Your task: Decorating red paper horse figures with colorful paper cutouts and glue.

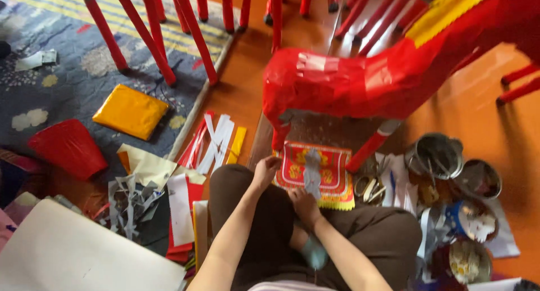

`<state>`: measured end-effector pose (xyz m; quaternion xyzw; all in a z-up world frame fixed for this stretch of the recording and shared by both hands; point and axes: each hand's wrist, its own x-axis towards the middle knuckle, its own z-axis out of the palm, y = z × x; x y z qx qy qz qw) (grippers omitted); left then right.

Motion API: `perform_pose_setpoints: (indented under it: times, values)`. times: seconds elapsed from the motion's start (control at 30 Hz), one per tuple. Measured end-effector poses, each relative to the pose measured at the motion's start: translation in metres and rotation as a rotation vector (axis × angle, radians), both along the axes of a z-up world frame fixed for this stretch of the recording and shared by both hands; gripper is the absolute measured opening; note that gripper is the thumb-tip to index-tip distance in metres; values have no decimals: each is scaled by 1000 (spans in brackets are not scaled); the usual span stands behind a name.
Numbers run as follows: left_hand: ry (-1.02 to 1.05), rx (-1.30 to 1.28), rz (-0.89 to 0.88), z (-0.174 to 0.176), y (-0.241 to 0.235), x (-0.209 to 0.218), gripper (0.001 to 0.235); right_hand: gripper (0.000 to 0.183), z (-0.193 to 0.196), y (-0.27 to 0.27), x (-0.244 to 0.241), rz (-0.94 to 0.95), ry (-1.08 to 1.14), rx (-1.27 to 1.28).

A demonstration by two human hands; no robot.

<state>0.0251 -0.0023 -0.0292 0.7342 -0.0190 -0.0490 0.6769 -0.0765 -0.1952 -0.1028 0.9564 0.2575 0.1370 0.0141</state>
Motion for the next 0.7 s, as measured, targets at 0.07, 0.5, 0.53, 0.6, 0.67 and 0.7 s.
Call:
perform_pose_setpoints:
  times: [0.07,0.5,0.53,0.6,0.67,0.7]
  values:
    - [66,221,-2,3,-1,-1,15,17,-10,0,-1,38,-88,-106]
    - [-34,348,92,7,-6,1,19,20,33,2,11,105,459,207]
    - [0,338,75,5,-7,2,17,18,30,-1,10,76,451,225]
    - [34,322,91,-2,-10,3,15,20,27,-4,8,79,443,232]
    - [4,404,53,-8,-12,4,13,18,31,-3,5,18,362,259]
    - [11,402,83,-8,-11,5,13,18,37,3,4,48,367,252]
